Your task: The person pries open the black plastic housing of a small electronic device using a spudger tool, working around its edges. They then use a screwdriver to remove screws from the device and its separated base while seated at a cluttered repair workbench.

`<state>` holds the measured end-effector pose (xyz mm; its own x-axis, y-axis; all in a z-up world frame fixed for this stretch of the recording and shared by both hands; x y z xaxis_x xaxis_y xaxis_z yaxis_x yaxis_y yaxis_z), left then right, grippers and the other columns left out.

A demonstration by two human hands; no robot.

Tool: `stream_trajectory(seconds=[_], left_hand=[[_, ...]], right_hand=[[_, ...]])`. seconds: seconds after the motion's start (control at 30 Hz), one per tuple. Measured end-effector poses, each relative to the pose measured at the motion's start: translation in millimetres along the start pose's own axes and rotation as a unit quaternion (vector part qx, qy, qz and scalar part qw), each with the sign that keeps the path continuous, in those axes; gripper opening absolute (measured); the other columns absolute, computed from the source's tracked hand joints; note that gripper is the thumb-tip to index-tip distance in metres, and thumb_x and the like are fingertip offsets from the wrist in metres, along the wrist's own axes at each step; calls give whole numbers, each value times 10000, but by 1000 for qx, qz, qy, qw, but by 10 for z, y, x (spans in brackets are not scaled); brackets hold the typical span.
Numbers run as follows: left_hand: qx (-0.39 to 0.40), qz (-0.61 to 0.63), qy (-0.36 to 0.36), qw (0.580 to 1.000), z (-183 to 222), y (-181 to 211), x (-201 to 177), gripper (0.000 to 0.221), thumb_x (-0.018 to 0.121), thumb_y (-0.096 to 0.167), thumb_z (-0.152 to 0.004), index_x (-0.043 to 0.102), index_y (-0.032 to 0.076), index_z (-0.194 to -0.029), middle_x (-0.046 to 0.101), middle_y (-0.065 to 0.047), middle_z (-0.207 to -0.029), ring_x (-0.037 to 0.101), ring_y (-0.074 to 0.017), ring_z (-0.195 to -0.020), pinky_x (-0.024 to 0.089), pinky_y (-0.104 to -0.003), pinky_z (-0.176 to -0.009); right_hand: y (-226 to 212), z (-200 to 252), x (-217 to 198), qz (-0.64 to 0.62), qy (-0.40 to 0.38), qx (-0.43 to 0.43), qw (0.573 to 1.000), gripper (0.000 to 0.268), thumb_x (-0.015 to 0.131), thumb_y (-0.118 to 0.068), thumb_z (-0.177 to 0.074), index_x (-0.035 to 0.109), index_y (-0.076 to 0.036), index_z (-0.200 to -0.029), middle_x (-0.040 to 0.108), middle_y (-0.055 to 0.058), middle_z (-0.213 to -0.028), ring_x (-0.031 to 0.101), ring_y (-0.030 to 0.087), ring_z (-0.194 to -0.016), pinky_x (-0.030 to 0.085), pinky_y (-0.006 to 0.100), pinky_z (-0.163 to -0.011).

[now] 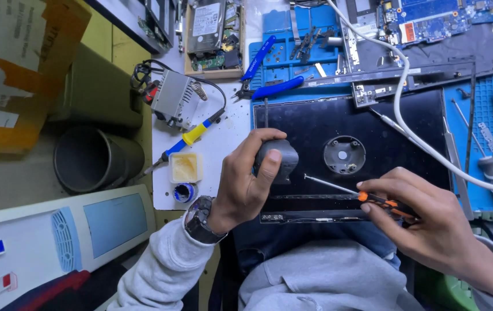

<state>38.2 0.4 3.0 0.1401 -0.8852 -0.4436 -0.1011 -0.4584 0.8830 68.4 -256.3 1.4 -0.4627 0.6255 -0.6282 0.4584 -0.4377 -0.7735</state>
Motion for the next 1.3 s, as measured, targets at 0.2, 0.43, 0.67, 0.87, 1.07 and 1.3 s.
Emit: stream_trajectory(seconds=[0.2,0.43,0.67,0.87,1.07,1.3], left_hand=[[133,-102,-37,985,67,59,244,434,414,351,-1062,575,-2,-1256,668,-205,-1146,680,-344,-1026,574,-425,-845],[127,-271,-88,950,66,-81,352,411,519,342,-1051,582,100,-1377,602,-230,-1222,573,-328,-992,528,-399,-706],[106,-261,-90,955,42,-31,301,416,469,348,-1064,571,101,-1383,601,-227,-1243,591,-344,-1025,540,-418,-704],[41,-185,-102,977,-9,-36,258,442,419,360,-1069,563,93,-1391,602,-170,-1240,600,-322,-1101,530,-440,-873],[41,-92,-85,991,-34,121,189,460,381,359,-1068,582,38,-1329,649,-160,-1229,649,-299,-1115,522,-407,-941],[5,43,-71,997,57,219,98,516,368,395,-1046,595,51,-1358,645,-214,-1078,689,-414,-942,558,-519,-819]], right_hand=[[4,27,92,-25,-15,-22,999,261,634,-168,-931,658,-81,-1176,633,45,-869,602,158,-634,467,289,-572],[97,8,-63,132,9,-12,991,262,702,-158,-894,712,-121,-1153,667,9,-885,635,158,-597,480,307,-512],[150,30,-80,171,-4,-10,985,281,705,-188,-892,709,-138,-1168,663,-13,-847,618,156,-563,452,314,-483],[99,3,-85,162,6,-24,986,252,681,-178,-915,691,-127,-1161,645,-11,-813,564,163,-497,427,327,-466],[5,-34,63,-62,31,-20,997,90,710,-162,-899,705,-75,-919,618,12,-683,448,112,-484,345,266,-474],[-253,-277,418,-94,102,-69,988,250,788,-59,-822,757,-19,-1067,773,164,-777,743,316,-579,562,332,-462]])
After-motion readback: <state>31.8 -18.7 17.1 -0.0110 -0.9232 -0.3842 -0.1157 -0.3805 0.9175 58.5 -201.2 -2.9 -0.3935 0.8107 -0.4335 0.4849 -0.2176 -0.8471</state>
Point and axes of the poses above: each hand's wrist, its own z-axis away from the middle knuckle, its own x-axis out of the palm, y = z × x, the point moved 4 cm from there along -z, towards the middle knuckle
